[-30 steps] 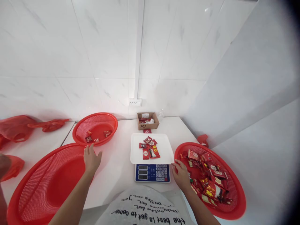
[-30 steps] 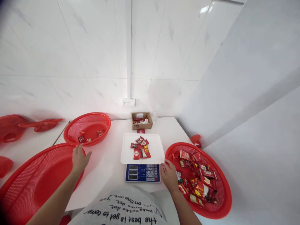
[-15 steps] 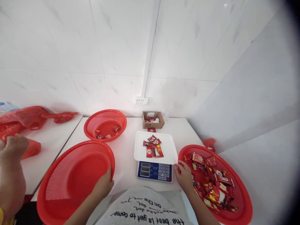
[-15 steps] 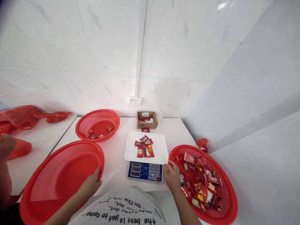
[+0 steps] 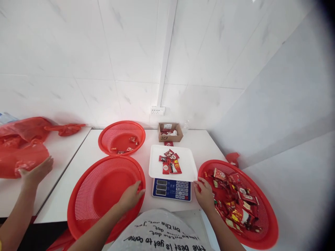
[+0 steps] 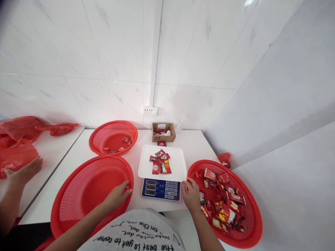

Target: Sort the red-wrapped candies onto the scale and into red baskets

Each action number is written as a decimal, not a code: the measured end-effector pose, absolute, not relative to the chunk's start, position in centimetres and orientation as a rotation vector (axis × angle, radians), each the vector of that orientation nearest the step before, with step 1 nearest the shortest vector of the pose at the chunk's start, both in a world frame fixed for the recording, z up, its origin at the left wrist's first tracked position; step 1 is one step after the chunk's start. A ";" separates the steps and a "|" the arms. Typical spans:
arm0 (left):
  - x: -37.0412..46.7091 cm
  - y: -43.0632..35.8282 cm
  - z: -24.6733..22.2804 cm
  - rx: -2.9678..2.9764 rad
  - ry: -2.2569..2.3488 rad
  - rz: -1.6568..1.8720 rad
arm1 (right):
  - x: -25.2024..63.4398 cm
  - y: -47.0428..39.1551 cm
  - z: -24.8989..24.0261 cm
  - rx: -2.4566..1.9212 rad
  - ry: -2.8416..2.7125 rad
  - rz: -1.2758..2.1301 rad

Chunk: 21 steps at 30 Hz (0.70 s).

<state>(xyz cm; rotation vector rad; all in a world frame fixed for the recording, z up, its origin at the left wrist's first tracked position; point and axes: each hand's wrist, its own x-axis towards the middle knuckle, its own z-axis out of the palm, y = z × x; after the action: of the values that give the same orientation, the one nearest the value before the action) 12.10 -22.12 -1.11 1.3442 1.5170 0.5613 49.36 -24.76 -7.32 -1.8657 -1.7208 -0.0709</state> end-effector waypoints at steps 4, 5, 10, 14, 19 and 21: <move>11.5 -17.1 1.3 1.239 1.484 1.024 | 49.3 -24.8 -7.2 -1.868 -1.713 -0.046; 11.1 -15.7 1.8 1.212 1.450 1.107 | 49.2 -24.8 -7.1 -1.867 -1.710 -0.041; 8.2 -9.7 2.3 1.244 1.502 1.121 | 49.0 -24.9 -6.9 -1.872 -1.685 -0.045; 5.5 -7.2 1.1 1.426 1.638 0.990 | 48.9 -24.9 -6.7 -1.904 -1.679 -0.022; 2.3 -6.2 0.3 1.605 1.875 0.891 | 48.8 -24.8 -6.6 -1.931 -1.669 -0.003; 0.9 -6.0 0.3 1.665 2.000 0.810 | 48.8 -24.8 -6.6 -1.927 -1.666 -0.006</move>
<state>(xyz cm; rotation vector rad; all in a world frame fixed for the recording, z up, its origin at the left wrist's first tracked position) 0.88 -6.02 0.31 1.6653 1.9999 0.8101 48.75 -24.80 -6.56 -1.9271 -1.6657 -0.0062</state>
